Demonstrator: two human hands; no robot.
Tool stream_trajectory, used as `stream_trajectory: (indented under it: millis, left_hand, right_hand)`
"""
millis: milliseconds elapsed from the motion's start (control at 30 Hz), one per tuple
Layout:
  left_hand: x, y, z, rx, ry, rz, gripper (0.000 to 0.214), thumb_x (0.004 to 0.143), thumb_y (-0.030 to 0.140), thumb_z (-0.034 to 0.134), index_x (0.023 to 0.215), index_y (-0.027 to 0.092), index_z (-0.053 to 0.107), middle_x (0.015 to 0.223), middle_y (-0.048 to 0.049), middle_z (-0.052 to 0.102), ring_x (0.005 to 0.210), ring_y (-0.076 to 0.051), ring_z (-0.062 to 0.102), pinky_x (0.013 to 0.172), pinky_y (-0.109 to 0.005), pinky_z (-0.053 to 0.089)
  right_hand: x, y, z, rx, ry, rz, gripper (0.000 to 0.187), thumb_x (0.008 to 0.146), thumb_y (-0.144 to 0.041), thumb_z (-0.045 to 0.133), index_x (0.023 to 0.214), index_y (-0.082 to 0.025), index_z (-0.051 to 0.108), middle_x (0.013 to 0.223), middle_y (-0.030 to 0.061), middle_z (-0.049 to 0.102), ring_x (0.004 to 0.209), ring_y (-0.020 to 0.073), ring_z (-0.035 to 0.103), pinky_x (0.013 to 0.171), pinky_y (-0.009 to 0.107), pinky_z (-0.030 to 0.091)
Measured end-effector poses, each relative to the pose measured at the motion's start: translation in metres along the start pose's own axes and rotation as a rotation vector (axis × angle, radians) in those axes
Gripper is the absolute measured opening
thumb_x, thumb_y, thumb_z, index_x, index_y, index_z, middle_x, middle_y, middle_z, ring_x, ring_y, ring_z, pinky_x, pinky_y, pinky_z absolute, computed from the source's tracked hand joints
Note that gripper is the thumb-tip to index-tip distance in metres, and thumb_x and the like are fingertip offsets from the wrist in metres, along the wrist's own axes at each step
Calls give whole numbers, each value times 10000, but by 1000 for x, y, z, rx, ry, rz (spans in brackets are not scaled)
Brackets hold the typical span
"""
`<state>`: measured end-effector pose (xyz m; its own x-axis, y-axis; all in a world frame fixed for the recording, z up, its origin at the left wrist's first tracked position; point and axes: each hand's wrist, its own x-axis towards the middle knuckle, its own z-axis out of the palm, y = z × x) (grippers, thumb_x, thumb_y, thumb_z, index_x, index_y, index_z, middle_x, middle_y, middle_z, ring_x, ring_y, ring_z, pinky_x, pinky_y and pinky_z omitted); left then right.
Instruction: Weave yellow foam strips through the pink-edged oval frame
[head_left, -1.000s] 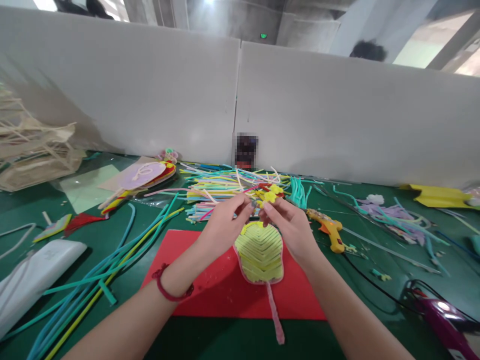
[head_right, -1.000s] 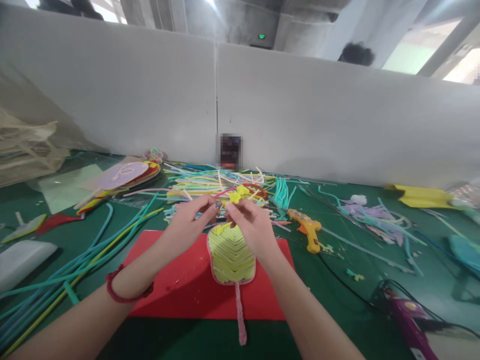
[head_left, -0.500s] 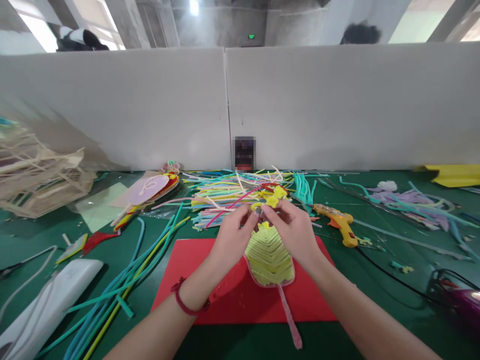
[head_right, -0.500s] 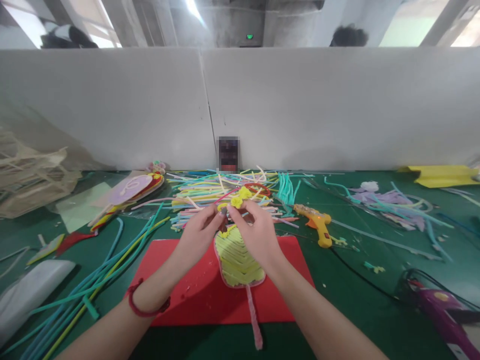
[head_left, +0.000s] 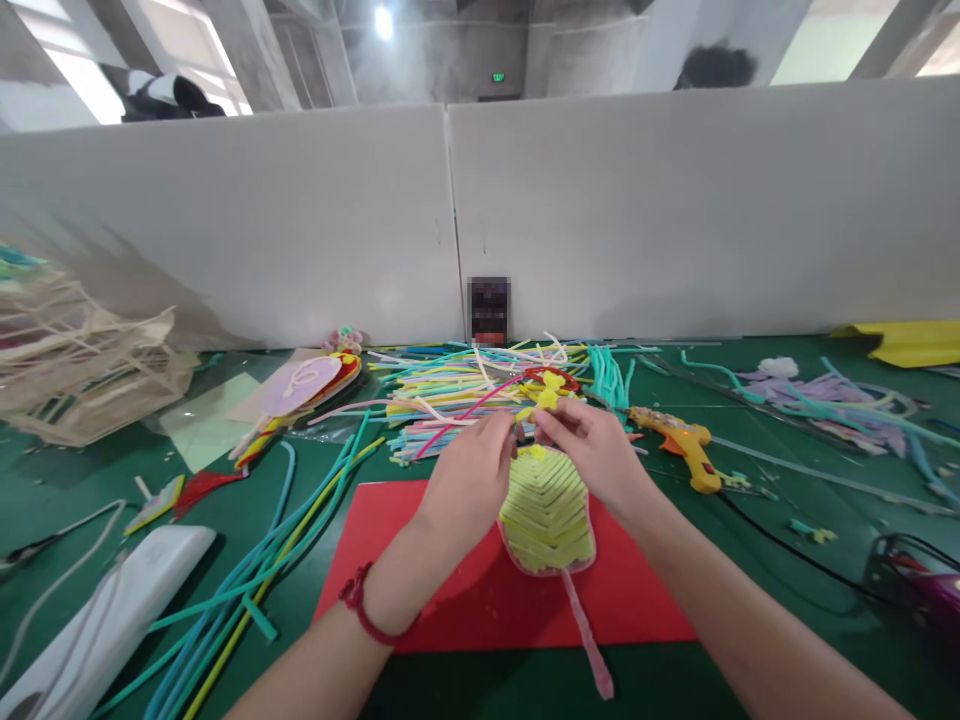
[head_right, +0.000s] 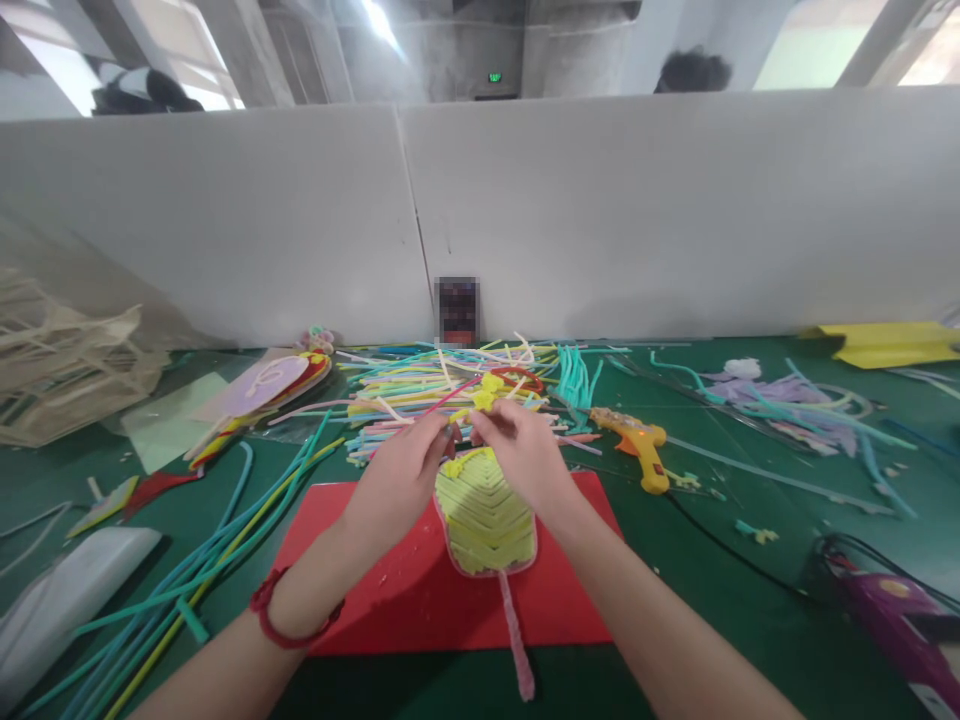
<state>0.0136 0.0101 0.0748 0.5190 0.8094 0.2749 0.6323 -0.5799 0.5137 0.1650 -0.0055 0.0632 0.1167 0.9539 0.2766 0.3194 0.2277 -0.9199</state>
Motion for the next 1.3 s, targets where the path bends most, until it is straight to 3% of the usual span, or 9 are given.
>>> stream_trajectory:
  millis: [200, 267, 367, 467, 800, 1033, 1300]
  left_hand:
    - [0, -7, -19, -35, -248, 199, 234, 880, 161, 304, 797, 189, 521, 736, -9, 573, 669, -144, 499, 614, -261, 355]
    - [0, -6, -25, -120, -315, 176, 252, 901, 235, 315, 784, 190, 533, 762, -4, 588, 703, -139, 519, 642, -254, 365]
    - [0, -2, -28, -180, -269, 86, 284, 905, 339, 318, 787, 186, 526, 750, -2, 569, 685, -137, 504, 618, -255, 361]
    - [1, 0, -25, -233, -247, 53, 243, 895, 313, 344, 777, 185, 513, 731, 6, 552, 674, -131, 493, 613, -252, 360]
    - [4, -5, -17, -631, -373, 22, 155, 810, 222, 493, 664, 168, 491, 678, 12, 560, 647, -104, 509, 610, -224, 398]
    - [5, -1, -10, -584, -147, 22, 249, 836, 305, 455, 629, 169, 433, 588, 31, 441, 577, -99, 404, 550, -229, 318]
    - [6, -7, -16, -760, -340, 7, 234, 886, 264, 358, 709, 159, 471, 668, 9, 476, 644, -102, 466, 642, -247, 373]
  right_hand:
    - [5, -10, -25, -90, -263, -16, 298, 814, -363, 510, 598, -168, 573, 591, 8, 587, 598, 136, 549, 602, 266, 438]
    - [4, -14, -29, -137, -326, -43, 291, 822, -354, 500, 607, -173, 575, 606, 4, 581, 612, 134, 548, 608, 261, 435]
    - [3, -18, -30, -191, -360, -61, 286, 829, -333, 492, 600, -176, 558, 595, -7, 560, 597, 125, 534, 594, 250, 422]
    - [2, -18, -28, -195, -388, -56, 277, 837, -319, 485, 609, -175, 547, 602, -11, 559, 597, 119, 529, 592, 245, 417]
    - [-1, -21, -29, -171, -487, -99, 255, 831, -311, 506, 616, -180, 550, 600, -25, 519, 579, 107, 489, 541, 222, 398]
    - [-2, -20, -24, -70, -431, -80, 253, 839, -302, 487, 630, -173, 547, 619, -13, 543, 617, 116, 520, 598, 236, 424]
    - [0, -17, -24, -69, -441, -11, 256, 830, -306, 490, 618, -171, 540, 620, -12, 524, 613, 119, 505, 599, 251, 405]
